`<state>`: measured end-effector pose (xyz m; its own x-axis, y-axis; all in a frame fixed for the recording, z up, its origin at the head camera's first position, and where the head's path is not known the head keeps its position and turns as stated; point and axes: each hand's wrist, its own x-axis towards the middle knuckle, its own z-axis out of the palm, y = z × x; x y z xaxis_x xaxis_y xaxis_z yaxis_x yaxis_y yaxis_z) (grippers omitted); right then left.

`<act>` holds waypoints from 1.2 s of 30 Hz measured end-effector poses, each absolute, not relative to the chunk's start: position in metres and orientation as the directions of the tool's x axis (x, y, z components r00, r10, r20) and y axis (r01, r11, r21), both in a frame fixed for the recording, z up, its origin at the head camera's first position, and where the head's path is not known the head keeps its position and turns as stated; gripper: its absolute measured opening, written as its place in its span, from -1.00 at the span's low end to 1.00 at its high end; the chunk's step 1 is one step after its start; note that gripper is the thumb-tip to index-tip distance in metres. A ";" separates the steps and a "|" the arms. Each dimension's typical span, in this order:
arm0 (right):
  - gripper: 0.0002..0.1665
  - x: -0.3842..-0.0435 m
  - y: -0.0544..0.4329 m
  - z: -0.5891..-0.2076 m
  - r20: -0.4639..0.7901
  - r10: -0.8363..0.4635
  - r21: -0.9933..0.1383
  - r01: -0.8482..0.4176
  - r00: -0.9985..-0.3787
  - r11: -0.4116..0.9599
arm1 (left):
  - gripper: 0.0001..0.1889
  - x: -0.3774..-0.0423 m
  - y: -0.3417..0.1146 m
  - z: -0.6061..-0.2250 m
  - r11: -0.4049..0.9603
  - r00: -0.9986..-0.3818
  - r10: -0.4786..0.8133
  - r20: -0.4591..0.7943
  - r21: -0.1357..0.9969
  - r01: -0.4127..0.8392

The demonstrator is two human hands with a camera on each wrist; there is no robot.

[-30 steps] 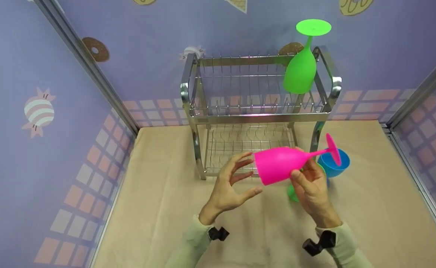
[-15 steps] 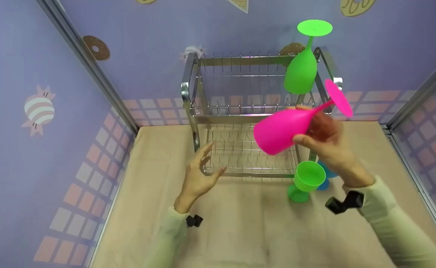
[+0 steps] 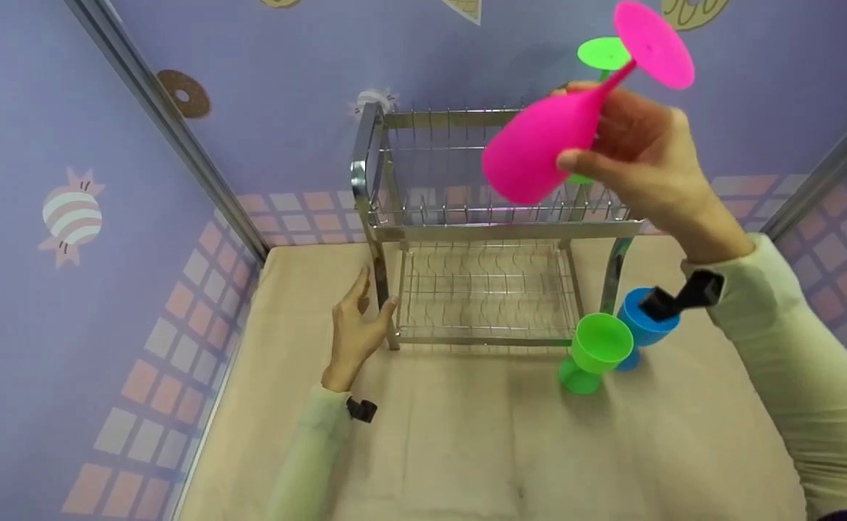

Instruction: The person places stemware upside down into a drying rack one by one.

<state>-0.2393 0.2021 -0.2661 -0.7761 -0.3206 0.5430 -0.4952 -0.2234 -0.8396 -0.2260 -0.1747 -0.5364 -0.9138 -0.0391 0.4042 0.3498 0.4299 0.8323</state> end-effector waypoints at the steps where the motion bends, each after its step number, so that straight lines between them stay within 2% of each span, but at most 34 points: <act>1: -0.36 -0.244 0.201 -0.261 0.527 -0.314 -0.850 -0.490 -0.790 -0.194 | -0.22 -0.228 -0.174 -0.538 0.427 -0.917 -0.039 0.397 0.836 0.344; 8: -0.29 -0.276 0.189 -0.250 0.415 -0.277 -0.869 -0.468 -0.866 0.162 | -0.34 -0.237 -0.170 -0.549 0.417 -0.922 -0.067 0.380 0.851 0.320; 14: -0.26 -0.308 0.183 -0.248 0.316 -0.248 -0.848 -0.390 -0.916 0.358 | -0.46 -0.242 -0.168 -0.555 0.451 -0.924 -0.115 0.366 0.848 0.279; 19: -0.29 -0.323 0.182 -0.249 0.268 -0.241 -0.826 -0.351 -0.933 0.441 | -0.57 -0.245 -0.165 -0.557 0.479 -0.922 -0.137 0.363 0.839 0.259; 36: -0.25 -0.343 0.168 -0.270 0.228 -0.287 -0.727 -0.359 -0.930 0.585 | -0.67 -0.247 -0.163 -0.554 0.483 -0.926 -0.163 0.339 0.847 0.225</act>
